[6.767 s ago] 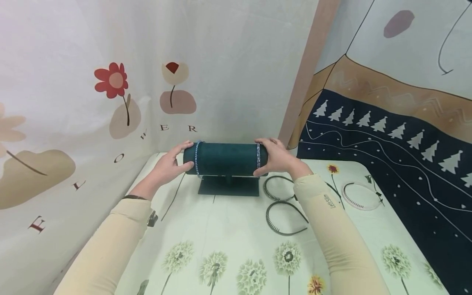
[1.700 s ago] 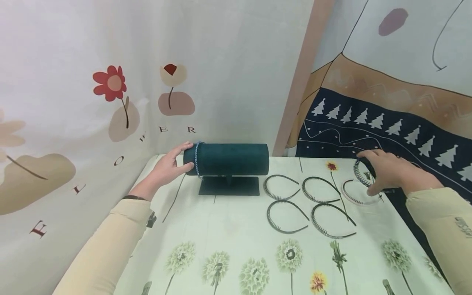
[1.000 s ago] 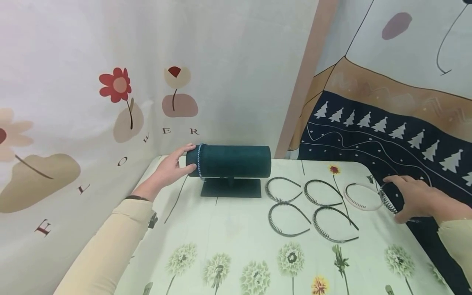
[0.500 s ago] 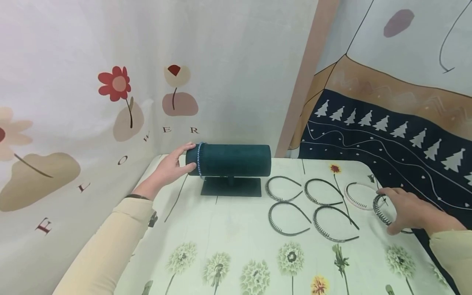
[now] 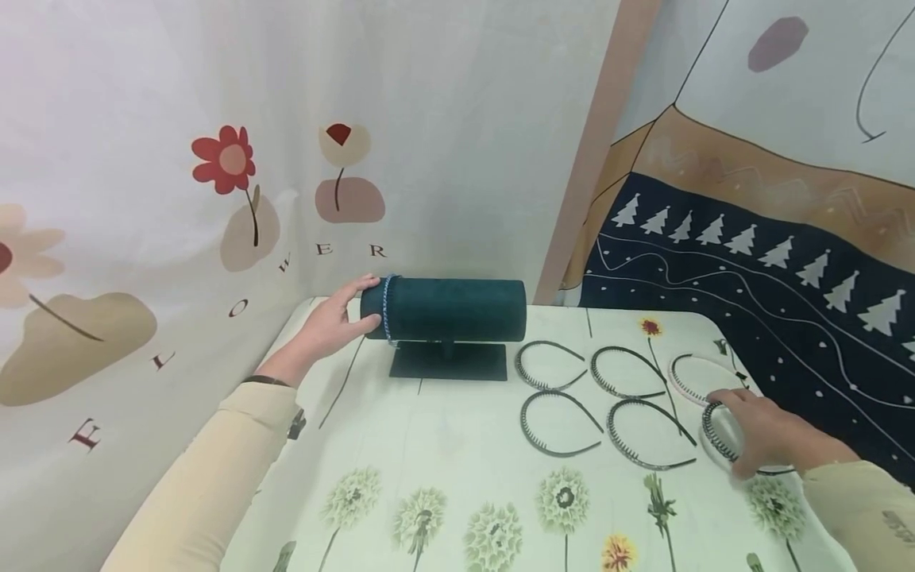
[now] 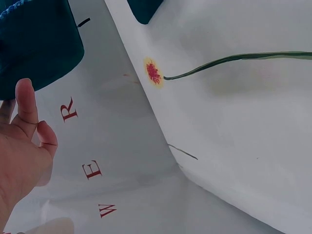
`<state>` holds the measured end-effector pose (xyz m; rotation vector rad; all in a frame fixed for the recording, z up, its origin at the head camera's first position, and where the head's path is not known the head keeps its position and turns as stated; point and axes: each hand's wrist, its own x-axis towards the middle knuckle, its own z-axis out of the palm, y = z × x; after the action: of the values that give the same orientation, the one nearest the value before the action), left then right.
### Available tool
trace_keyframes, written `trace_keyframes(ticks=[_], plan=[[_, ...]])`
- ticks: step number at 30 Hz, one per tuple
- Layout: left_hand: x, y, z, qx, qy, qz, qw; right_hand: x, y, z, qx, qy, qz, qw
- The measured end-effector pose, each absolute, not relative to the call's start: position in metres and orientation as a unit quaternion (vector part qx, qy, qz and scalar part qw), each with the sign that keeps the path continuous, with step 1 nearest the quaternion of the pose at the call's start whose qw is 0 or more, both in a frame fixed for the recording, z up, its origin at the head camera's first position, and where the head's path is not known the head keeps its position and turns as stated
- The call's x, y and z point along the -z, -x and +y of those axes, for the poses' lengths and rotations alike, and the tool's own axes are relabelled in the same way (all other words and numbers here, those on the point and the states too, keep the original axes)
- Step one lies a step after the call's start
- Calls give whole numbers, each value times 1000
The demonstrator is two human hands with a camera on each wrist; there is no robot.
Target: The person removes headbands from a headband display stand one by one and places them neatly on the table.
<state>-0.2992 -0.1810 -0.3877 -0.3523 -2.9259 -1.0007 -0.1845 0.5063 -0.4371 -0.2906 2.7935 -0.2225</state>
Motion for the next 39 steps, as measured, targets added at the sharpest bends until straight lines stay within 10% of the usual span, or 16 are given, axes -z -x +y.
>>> trace_keyframes(ticks=[39], plan=[[389,299,-181,315,116,-942,22,460,183,504,67,121,972,191]])
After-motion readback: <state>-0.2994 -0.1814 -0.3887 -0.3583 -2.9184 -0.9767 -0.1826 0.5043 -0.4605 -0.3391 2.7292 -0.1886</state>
